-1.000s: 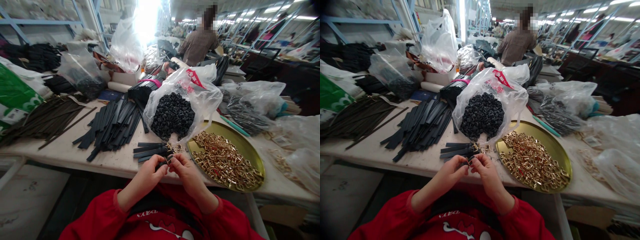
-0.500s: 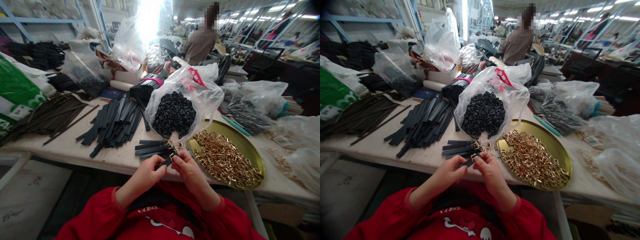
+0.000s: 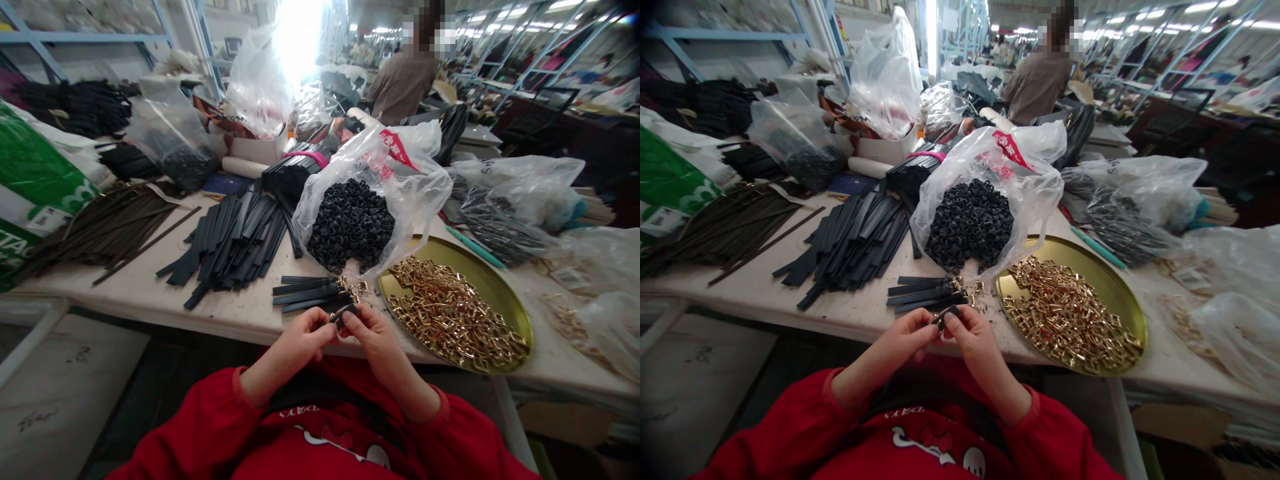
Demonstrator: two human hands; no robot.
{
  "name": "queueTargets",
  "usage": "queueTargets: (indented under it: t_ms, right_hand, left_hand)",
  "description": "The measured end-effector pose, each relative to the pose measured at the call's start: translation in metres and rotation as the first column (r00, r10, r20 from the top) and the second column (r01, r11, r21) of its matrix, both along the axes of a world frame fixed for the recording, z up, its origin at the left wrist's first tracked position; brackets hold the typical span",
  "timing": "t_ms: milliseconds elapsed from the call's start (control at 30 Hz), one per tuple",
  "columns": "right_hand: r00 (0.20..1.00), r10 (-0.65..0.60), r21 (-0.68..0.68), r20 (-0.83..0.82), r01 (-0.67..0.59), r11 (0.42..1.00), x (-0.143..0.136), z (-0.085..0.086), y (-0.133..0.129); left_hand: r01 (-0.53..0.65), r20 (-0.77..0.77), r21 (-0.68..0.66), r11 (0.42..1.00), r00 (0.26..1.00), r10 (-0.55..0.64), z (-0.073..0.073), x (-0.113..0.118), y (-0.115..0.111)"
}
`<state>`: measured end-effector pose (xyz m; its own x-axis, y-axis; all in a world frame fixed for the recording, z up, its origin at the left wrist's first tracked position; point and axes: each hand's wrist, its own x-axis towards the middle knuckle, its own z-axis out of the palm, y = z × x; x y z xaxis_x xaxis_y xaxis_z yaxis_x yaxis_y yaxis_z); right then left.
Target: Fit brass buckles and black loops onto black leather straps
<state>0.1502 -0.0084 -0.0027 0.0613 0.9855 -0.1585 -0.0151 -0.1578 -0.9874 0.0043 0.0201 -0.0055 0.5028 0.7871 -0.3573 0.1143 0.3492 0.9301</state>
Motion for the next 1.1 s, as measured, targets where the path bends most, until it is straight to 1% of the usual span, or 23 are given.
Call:
queueTargets:
  t_ms: [167, 267, 367, 433, 467, 533, 600, 667, 733, 833, 900, 933, 1000, 1067, 1100]
  right_hand:
    - [1.000, -0.016, 0.027, 0.024, 0.015, 1.000, 0.002, -0.004, 0.002]
    - [0.995, -0.032, 0.049, 0.096, 0.028, 0.998, 0.003, -0.005, 0.002]
    - [0.963, -0.083, 0.166, 0.256, 0.041, 0.985, 0.003, -0.005, 0.002]
    - [0.946, -0.094, 0.223, 0.310, 0.024, 0.974, 0.002, -0.005, 0.002]
    - [0.952, -0.081, 0.216, 0.295, 0.017, 0.976, 0.001, -0.006, 0.002]
    - [0.980, -0.036, 0.141, 0.198, 0.008, 0.990, 0.001, -0.008, 0.003]
    - [0.997, -0.002, 0.048, 0.082, -0.002, 0.999, 0.003, -0.009, 0.005]
    - [1.000, 0.030, -0.021, -0.004, -0.030, 0.999, 0.006, -0.010, 0.006]
    - [0.993, 0.071, -0.082, -0.094, -0.079, 0.993, 0.008, -0.010, 0.006]
    - [0.956, 0.111, -0.174, -0.272, -0.163, 0.971, 0.010, -0.010, 0.004]
    - [0.944, 0.110, -0.196, -0.311, -0.177, 0.965, 0.008, -0.008, 0.003]
    - [0.957, 0.100, -0.178, -0.272, -0.152, 0.972, 0.008, -0.007, 0.003]
    - [0.995, 0.043, -0.082, -0.090, -0.050, 0.995, 0.006, -0.006, 0.002]
    - [0.995, -0.023, 0.030, 0.100, 0.021, 0.999, 0.004, -0.005, 0.001]
    - [0.987, -0.032, 0.065, 0.160, 0.022, 0.998, 0.004, -0.005, 0.000]
  left_hand:
    - [-0.010, 0.007, -0.018, 1.000, 1.000, 0.010, 0.008, 0.003, 0.000]
    - [-0.024, 0.003, -0.041, 0.999, 1.000, 0.024, 0.010, 0.005, 0.000]
    - [-0.074, -0.004, -0.033, 0.997, 0.997, 0.074, 0.008, 0.006, -0.002]
    - [-0.111, -0.025, 0.005, 0.994, 0.993, 0.111, 0.004, 0.007, -0.003]
    - [-0.125, -0.048, 0.036, 0.992, 0.991, 0.126, 0.001, 0.007, -0.003]
    - [-0.123, -0.107, 0.115, 0.986, 0.985, 0.135, -0.002, 0.007, -0.004]
    - [-0.090, -0.158, 0.201, 0.975, 0.980, 0.123, -0.003, 0.007, -0.005]
    - [-0.043, -0.175, 0.254, 0.966, 0.980, 0.090, 0.000, 0.006, -0.005]
    - [0.001, -0.178, 0.234, 0.972, 0.983, 0.042, 0.004, 0.004, -0.005]
    - [0.064, -0.142, 0.107, 0.992, 0.989, -0.048, 0.008, -0.001, -0.005]
    - [0.091, -0.101, 0.059, 0.994, 0.991, -0.085, 0.008, -0.003, -0.004]
    - [0.095, -0.085, 0.056, 0.994, 0.992, -0.090, 0.008, -0.004, -0.004]
    - [0.090, -0.078, 0.067, 0.994, 0.993, -0.085, 0.005, -0.005, -0.003]
    - [0.077, -0.100, 0.087, 0.993, 0.993, -0.068, 0.002, -0.005, 0.000]
    - [0.071, -0.118, 0.101, 0.992, 0.991, -0.059, 0.001, -0.004, 0.002]
